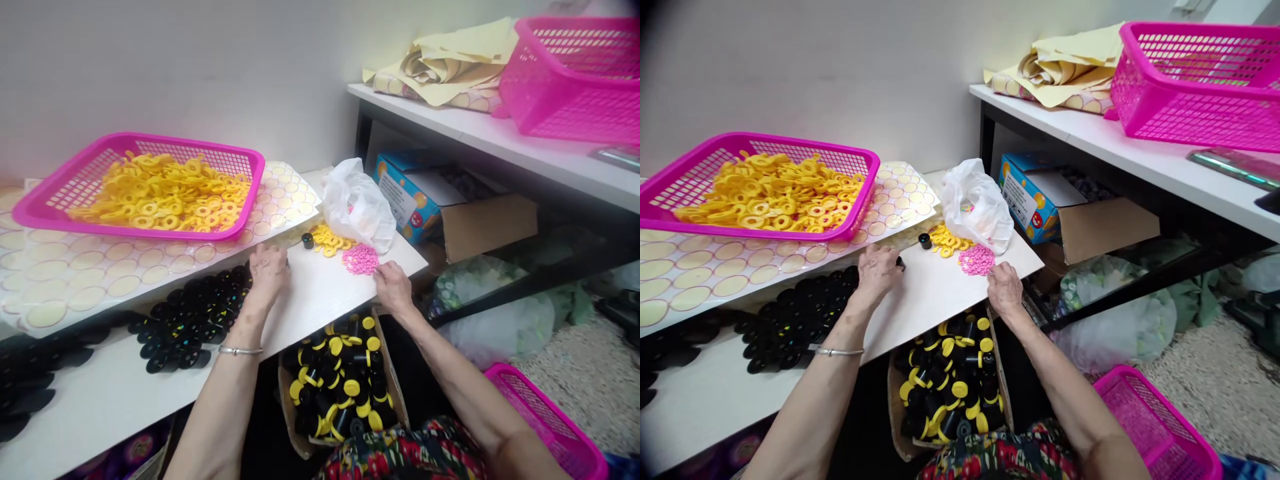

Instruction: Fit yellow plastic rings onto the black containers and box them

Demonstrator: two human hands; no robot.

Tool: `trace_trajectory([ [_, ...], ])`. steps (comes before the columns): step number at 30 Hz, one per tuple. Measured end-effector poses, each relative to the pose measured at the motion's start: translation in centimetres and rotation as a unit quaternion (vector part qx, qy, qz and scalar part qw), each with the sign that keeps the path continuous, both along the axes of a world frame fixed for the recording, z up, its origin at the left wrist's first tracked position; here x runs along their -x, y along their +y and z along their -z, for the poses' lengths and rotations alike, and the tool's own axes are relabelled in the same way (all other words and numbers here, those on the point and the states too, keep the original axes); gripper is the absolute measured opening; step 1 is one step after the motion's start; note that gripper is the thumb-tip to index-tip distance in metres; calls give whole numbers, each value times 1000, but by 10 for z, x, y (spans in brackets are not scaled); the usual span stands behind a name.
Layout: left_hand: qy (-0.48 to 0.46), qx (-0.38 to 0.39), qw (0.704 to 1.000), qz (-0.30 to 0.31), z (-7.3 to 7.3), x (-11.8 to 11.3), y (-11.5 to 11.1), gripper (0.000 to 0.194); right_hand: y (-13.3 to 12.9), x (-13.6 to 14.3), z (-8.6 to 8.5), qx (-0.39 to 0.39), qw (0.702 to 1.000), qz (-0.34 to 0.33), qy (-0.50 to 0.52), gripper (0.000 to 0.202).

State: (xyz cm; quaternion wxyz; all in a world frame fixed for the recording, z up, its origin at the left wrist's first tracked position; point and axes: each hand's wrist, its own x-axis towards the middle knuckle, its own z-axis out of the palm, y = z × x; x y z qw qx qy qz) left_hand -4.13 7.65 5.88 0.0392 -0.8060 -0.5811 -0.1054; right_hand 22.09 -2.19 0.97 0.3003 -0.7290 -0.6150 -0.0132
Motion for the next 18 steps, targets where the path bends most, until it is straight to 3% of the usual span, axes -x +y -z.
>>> trace_trajectory([
  [5, -161, 100, 979, 71, 5, -23, -24, 17, 3, -4, 2, 38, 999, -17, -27, 14],
  [12, -364, 119, 924, 21, 37, -27, -44, 28, 7, -8, 2, 22, 996, -59, -55, 15],
  [18, -446, 147, 883, -9, 46, -29, -53, 35, -2, 1, 4, -23, 985, -124, -117, 22],
])
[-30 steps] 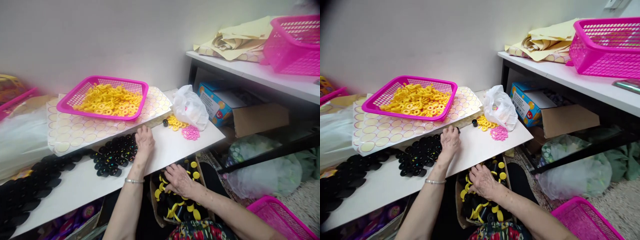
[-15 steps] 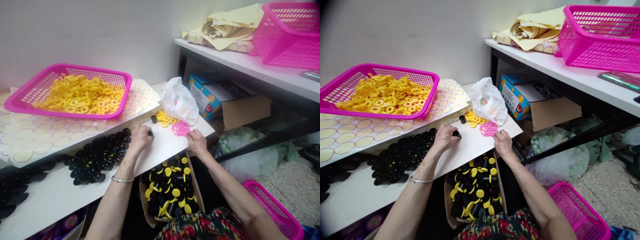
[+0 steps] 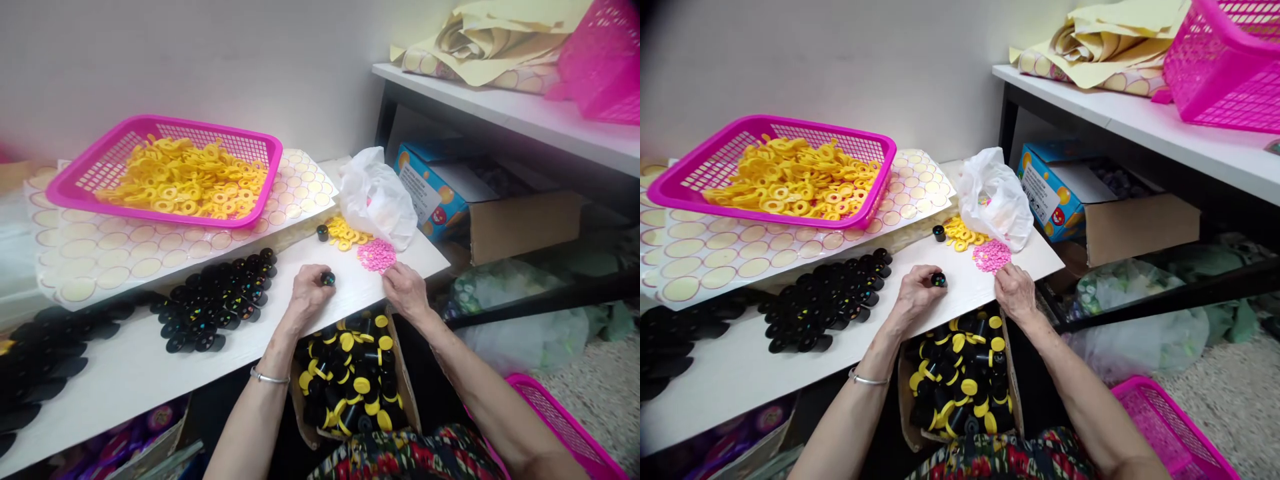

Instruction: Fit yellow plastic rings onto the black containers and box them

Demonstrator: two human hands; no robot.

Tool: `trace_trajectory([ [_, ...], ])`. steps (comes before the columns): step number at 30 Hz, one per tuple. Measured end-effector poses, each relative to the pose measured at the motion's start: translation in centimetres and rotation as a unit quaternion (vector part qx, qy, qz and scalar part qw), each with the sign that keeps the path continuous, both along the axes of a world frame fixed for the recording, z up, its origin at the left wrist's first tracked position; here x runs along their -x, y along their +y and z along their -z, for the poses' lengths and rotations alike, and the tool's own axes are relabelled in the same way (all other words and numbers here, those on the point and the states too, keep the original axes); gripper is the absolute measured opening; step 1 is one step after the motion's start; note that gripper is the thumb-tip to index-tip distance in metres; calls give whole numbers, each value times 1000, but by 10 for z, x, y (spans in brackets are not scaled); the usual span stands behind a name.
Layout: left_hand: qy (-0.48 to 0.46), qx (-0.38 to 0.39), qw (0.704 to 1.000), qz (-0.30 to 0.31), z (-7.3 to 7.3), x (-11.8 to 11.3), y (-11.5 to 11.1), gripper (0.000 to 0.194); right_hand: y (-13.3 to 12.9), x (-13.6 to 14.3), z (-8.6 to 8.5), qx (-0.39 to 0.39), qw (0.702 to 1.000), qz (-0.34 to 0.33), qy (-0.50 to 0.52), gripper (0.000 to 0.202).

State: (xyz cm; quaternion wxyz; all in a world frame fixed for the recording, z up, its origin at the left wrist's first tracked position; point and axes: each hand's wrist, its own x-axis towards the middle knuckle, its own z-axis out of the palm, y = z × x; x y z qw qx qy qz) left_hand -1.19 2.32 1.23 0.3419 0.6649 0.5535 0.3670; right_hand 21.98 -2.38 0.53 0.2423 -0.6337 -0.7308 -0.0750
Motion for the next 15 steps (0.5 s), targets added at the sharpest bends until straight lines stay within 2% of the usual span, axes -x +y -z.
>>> trace_trajectory([
  [4, -38, 30, 999, -19, 5, -1, -3, 45, -7, 11, -1, 14, 996, -75, 51, 25],
  [8, -26, 14, 1000, -3, 13, 2, -4, 37, -8, 13, 2, 21, 986, -110, 120, 18],
  [11, -9, -12, 1000, 15, 18, 4, -6, 31, -11, 10, 6, 21, 984, -135, 113, 15],
  [15, -15, -23, 1000, 9, 20, 3, -6, 32, -17, 9, 7, 25, 984, -144, 98, 14],
])
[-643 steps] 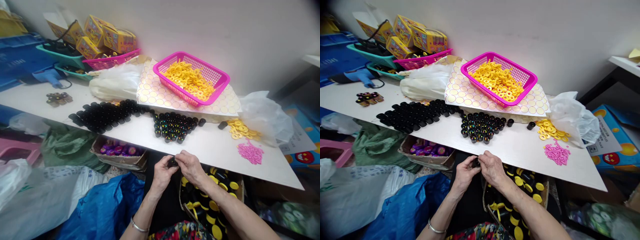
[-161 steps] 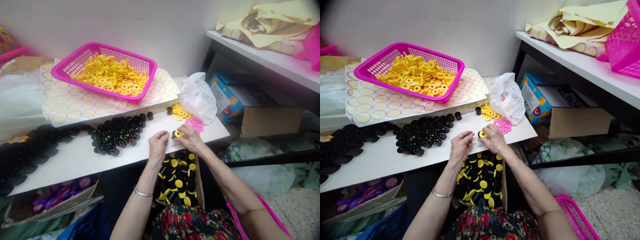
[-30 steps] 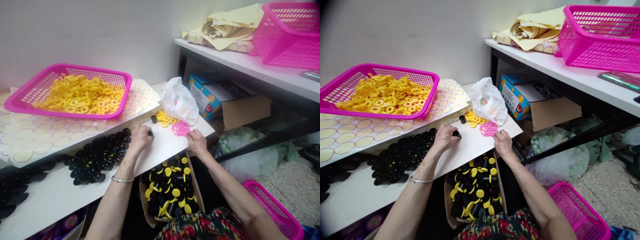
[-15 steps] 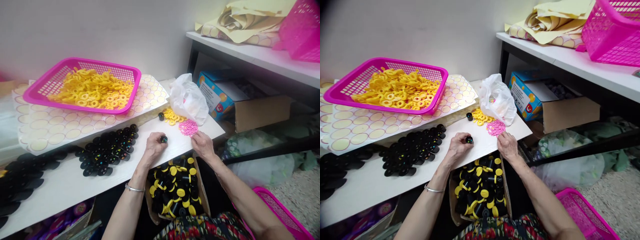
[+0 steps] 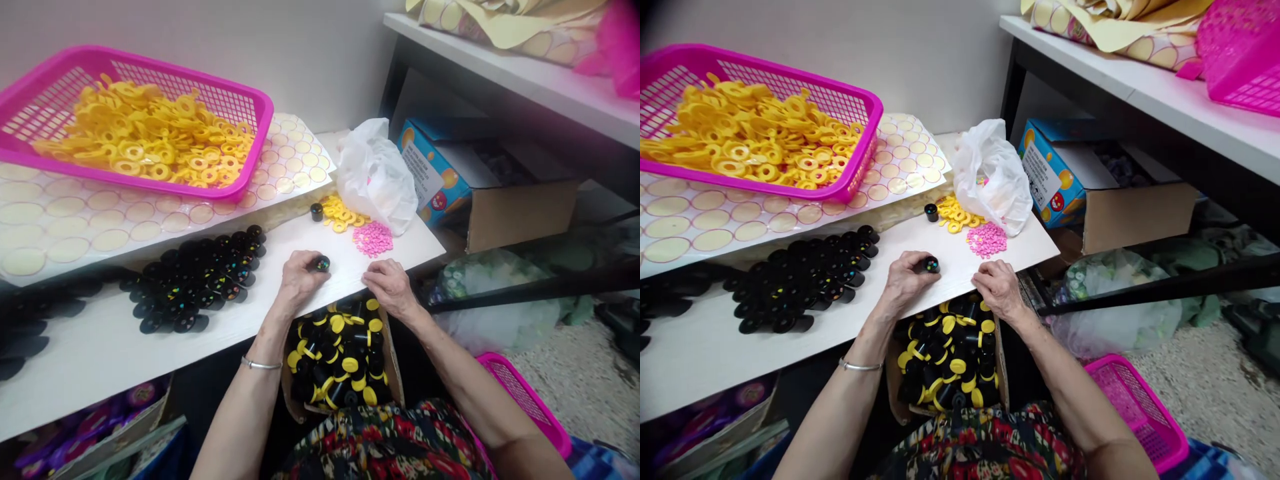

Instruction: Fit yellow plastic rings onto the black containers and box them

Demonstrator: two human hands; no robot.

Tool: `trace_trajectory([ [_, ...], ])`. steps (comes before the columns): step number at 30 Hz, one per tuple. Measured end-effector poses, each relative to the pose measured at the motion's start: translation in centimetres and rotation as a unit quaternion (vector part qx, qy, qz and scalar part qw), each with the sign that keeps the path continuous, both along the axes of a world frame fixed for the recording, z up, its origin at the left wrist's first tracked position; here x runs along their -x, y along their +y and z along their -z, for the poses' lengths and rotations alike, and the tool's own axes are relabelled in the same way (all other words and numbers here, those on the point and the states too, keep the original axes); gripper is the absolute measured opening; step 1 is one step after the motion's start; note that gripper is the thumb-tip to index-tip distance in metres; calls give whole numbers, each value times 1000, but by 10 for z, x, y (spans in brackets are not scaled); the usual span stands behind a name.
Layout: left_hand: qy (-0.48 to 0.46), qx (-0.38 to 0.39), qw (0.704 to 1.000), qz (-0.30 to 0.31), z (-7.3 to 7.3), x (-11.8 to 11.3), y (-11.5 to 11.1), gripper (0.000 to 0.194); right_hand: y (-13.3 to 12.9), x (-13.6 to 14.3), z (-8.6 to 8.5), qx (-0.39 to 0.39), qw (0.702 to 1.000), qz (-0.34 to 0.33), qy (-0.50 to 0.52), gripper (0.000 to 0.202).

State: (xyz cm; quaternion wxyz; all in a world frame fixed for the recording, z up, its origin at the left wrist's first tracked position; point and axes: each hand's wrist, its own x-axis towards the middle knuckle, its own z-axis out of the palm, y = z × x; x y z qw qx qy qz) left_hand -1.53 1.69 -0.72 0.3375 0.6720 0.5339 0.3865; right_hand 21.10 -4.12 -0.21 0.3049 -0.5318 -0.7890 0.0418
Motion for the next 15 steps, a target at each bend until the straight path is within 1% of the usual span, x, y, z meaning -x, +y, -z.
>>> trace_trajectory([
  [5, 0, 7, 1000, -5, -3, -2, 1, 30, -4, 5, -1, -4, 1000, 9, -6, 17],
  [11, 2, -16, 1000, 4, 1, -1, 1, 30, -7, 9, -6, -22, 997, -47, -50, 17],
  [15, -1, -18, 1000, 2, 2, -2, 1, 30, -12, 7, -2, -19, 998, -52, -40, 16],
])
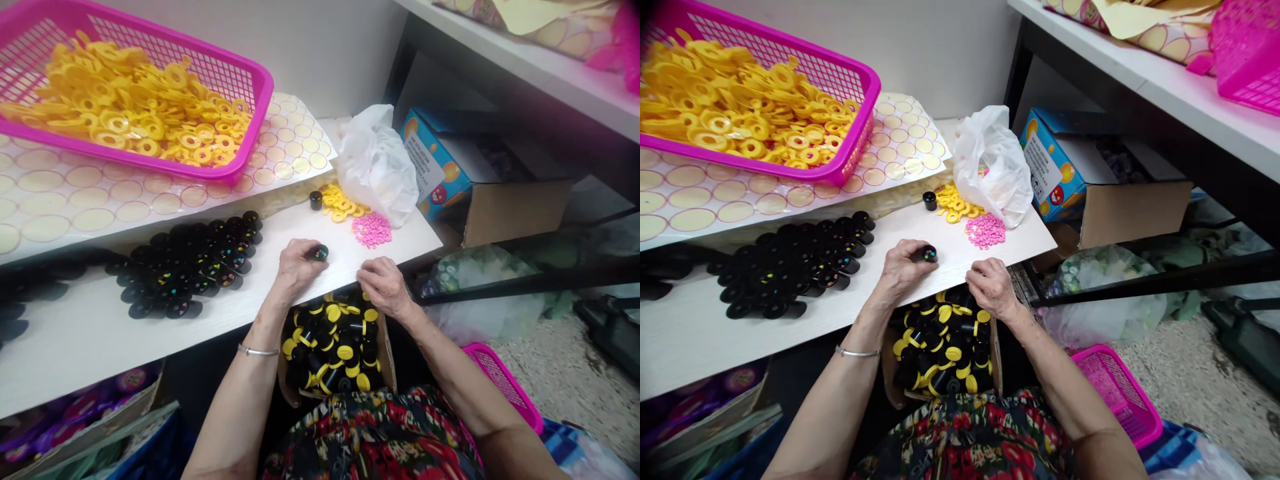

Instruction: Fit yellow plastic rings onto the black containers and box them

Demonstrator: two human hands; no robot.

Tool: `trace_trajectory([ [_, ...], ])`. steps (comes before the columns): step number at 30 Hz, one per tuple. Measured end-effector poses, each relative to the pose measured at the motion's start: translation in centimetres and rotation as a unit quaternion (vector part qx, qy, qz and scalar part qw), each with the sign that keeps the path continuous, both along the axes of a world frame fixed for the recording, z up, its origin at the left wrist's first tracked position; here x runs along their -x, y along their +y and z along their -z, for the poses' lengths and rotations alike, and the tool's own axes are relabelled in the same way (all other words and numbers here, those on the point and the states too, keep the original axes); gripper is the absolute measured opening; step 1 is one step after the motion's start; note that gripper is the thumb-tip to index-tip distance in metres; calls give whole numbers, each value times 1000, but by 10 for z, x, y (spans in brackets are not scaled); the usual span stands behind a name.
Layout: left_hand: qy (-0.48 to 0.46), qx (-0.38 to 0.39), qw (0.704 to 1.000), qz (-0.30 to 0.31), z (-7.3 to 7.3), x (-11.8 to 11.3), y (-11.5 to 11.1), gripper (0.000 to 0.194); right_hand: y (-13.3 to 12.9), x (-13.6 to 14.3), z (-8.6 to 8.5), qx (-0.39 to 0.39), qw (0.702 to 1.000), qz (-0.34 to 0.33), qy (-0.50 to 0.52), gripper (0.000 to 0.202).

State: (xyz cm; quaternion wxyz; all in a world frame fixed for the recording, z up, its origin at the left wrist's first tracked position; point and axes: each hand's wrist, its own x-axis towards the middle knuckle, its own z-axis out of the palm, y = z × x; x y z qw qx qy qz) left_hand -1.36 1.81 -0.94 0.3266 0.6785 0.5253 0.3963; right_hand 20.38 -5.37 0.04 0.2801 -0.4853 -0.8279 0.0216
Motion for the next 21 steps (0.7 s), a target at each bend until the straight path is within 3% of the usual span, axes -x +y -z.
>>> trace_trajectory([
  [10, 13, 6, 1000, 7, -5, -1, -1, 28, -8, 4, 5, -34, 999, -26, 7, 19],
  [17, 14, 10, 1000, 7, -1, 0, 0, 30, 0, 19, 7, -23, 997, 75, -2, 21],
  [21, 7, 8, 1000, 4, 0, 0, 0, 29, 2, 22, 4, -13, 999, 29, 10, 18],
])
